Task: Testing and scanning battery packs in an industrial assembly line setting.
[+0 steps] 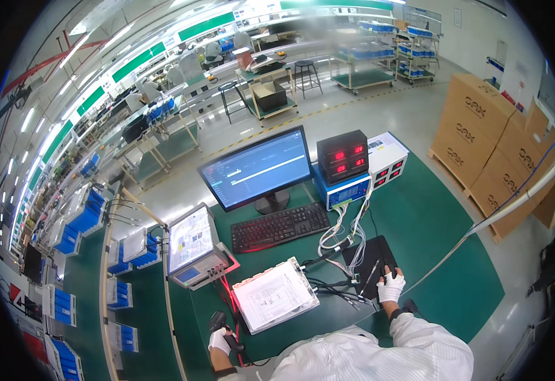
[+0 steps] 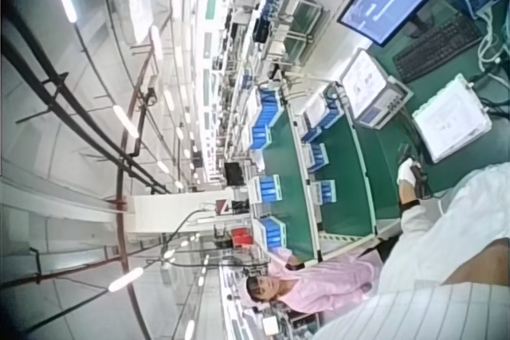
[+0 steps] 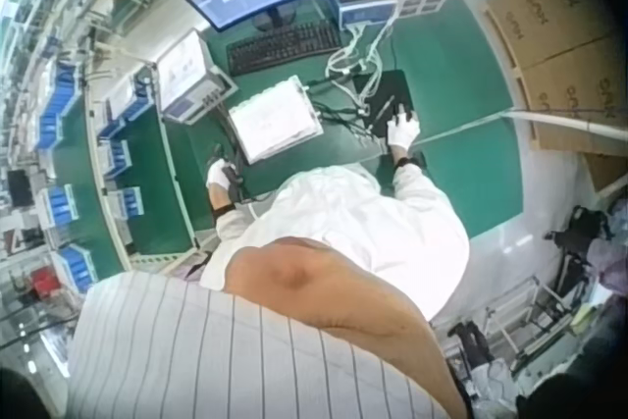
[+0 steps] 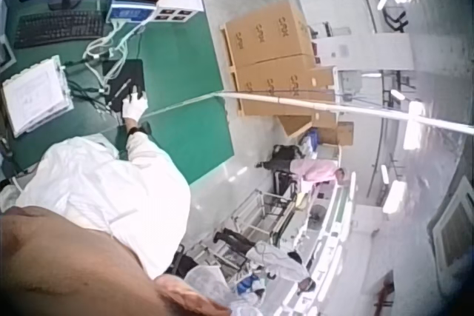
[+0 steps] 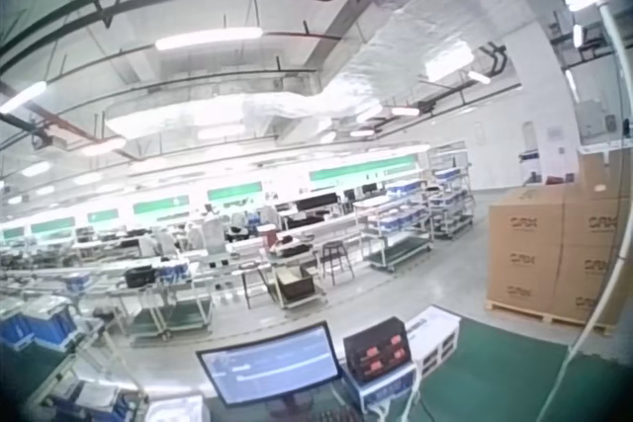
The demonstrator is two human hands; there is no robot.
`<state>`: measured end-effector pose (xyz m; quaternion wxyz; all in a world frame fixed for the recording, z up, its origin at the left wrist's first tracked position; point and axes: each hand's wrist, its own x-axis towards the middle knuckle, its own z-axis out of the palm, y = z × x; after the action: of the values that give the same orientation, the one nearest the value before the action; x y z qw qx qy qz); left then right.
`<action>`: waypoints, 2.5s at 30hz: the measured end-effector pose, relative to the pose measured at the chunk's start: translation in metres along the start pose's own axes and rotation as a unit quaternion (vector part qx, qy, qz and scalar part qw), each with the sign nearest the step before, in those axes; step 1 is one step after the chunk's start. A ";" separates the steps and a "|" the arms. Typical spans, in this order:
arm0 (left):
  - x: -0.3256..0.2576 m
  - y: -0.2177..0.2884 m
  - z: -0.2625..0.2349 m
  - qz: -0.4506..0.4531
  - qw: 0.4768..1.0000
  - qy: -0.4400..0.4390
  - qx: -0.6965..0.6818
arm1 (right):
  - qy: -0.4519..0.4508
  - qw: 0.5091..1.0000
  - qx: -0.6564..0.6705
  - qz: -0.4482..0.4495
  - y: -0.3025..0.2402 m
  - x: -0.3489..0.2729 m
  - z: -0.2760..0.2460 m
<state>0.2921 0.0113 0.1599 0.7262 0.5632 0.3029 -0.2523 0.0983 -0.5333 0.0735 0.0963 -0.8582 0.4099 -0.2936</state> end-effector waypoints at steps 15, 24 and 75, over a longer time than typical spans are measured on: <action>0.001 0.017 -0.003 -0.036 0.984 -0.054 0.164 | -0.017 1.000 0.004 0.010 -0.002 0.001 -0.002; 0.002 0.019 -0.018 -0.054 0.941 -0.018 0.332 | -0.033 0.999 0.000 0.017 0.000 -0.001 -0.001; -0.013 -0.002 0.002 -0.115 0.981 -0.151 0.048 | -0.057 0.996 0.024 -0.065 -0.016 0.036 -0.011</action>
<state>0.2822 0.0094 0.1680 0.7021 0.5139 0.2397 -0.4306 0.1202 -0.5496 0.1045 0.1210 -0.8957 0.3398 -0.2598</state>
